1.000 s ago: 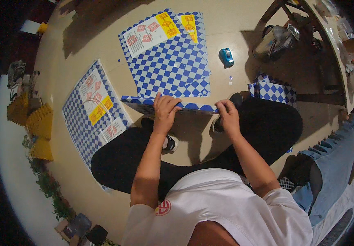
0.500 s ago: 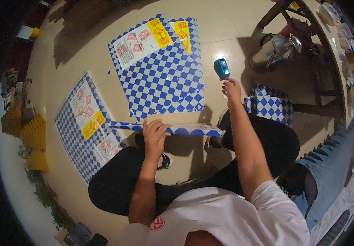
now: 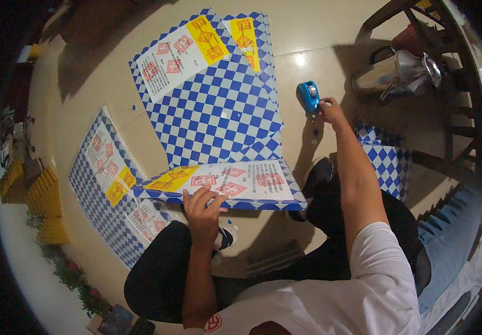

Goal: The person sits on the floor and assembles a small box from a flat sheet of blue and white checkered paper. They fold the edges, tuck flaps into slots, and secure the structure using small pieces of clear tape. The person repeats this process to create multiple identical boxes.

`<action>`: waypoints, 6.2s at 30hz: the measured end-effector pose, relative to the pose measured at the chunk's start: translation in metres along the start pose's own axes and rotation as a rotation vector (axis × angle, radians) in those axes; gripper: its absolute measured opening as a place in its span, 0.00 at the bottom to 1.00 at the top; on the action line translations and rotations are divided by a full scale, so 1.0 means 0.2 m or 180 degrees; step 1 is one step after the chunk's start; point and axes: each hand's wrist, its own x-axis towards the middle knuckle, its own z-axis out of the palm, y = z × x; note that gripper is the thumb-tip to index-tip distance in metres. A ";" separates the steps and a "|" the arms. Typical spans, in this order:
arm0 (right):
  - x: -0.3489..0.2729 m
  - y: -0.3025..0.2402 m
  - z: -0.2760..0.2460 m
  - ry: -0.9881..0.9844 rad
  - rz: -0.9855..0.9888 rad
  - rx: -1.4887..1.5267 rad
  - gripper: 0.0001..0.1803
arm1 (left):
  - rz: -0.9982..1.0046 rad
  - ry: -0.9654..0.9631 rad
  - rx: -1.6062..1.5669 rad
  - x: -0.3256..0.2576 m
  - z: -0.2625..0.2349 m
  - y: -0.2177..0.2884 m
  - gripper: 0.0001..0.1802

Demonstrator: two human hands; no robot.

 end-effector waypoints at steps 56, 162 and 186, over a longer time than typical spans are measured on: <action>-0.45 -0.45 0.17 -0.2316 -0.0871 -0.1056 0.06 | 0.0249 0.0467 -0.0442 0.18 -0.06 0.04 0.18; -2.25 -0.67 0.06 -0.1758 -0.2666 -0.2019 0.21 | 0.1631 0.0370 0.0808 -0.07 -0.75 0.04 0.17; -2.49 -0.44 0.34 -0.1420 -0.3152 0.0365 0.19 | 0.0680 0.0978 -0.1268 -0.53 -0.72 0.34 0.25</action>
